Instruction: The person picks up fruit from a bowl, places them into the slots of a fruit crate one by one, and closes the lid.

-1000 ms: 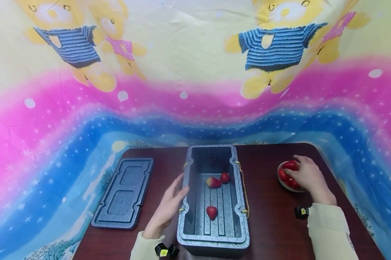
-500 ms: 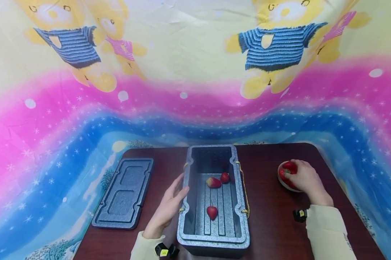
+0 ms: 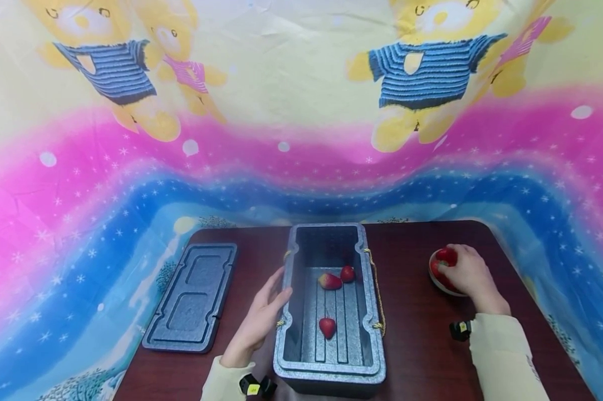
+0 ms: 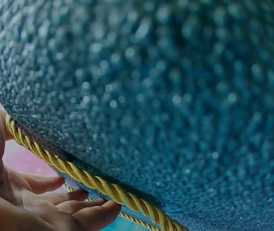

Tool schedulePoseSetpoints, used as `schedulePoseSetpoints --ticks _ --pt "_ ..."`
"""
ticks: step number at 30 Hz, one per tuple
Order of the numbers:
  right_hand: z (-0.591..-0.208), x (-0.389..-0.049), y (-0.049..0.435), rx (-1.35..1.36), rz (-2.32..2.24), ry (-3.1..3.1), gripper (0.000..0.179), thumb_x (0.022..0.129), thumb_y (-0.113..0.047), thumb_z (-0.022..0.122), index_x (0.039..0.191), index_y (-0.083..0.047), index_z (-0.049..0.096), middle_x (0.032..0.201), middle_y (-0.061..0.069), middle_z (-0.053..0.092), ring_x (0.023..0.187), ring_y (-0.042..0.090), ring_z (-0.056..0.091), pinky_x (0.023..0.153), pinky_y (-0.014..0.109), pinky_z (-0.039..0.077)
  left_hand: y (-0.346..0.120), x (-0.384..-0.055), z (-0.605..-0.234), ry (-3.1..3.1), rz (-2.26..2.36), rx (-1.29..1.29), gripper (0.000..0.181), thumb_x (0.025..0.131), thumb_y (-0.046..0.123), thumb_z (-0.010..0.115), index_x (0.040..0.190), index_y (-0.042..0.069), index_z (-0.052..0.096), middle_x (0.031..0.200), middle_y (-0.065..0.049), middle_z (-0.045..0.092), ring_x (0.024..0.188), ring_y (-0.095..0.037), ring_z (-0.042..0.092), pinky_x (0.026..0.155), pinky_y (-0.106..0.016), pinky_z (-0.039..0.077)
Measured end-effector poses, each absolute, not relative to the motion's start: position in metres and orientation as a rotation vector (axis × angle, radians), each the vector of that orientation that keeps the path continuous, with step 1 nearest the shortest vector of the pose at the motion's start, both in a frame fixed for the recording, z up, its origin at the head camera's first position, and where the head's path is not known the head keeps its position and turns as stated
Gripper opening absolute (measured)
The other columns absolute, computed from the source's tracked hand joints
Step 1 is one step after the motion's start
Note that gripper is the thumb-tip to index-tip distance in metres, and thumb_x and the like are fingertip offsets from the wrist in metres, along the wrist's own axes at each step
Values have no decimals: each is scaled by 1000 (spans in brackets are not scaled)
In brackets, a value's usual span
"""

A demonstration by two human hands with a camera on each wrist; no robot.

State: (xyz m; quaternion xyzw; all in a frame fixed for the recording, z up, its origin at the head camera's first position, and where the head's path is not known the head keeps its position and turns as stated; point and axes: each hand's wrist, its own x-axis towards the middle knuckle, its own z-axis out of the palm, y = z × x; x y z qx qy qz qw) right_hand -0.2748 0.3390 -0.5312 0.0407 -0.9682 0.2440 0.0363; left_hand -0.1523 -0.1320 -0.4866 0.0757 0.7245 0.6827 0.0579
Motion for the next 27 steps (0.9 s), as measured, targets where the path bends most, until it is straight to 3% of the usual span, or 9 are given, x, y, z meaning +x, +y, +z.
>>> schedulePoseSetpoints --ticks 9,19,27 --pt "-533 -282 338 92 774 -2981 67 91 -28 72 137 13 45 134 44 42 116 60 42 90 73 41 -131 -153 -486 2180 2081 232 66 106 27 54 160 8 23 164 -18 27 148 -39 30 114 -55 34" --pt "-537 -286 341 37 791 -2992 65 94 -31 69 136 13 46 120 39 53 98 51 53 73 60 54 -132 -153 -488 2180 2081 234 66 105 28 55 160 8 24 163 -18 28 147 -39 31 113 -55 35" --pt "-537 -292 343 -96 841 -3022 65 96 -35 67 136 12 45 112 38 59 87 45 60 64 50 57 -132 -154 -489 2186 2079 219 67 105 28 56 160 7 25 162 -19 30 147 -38 31 114 -55 34"
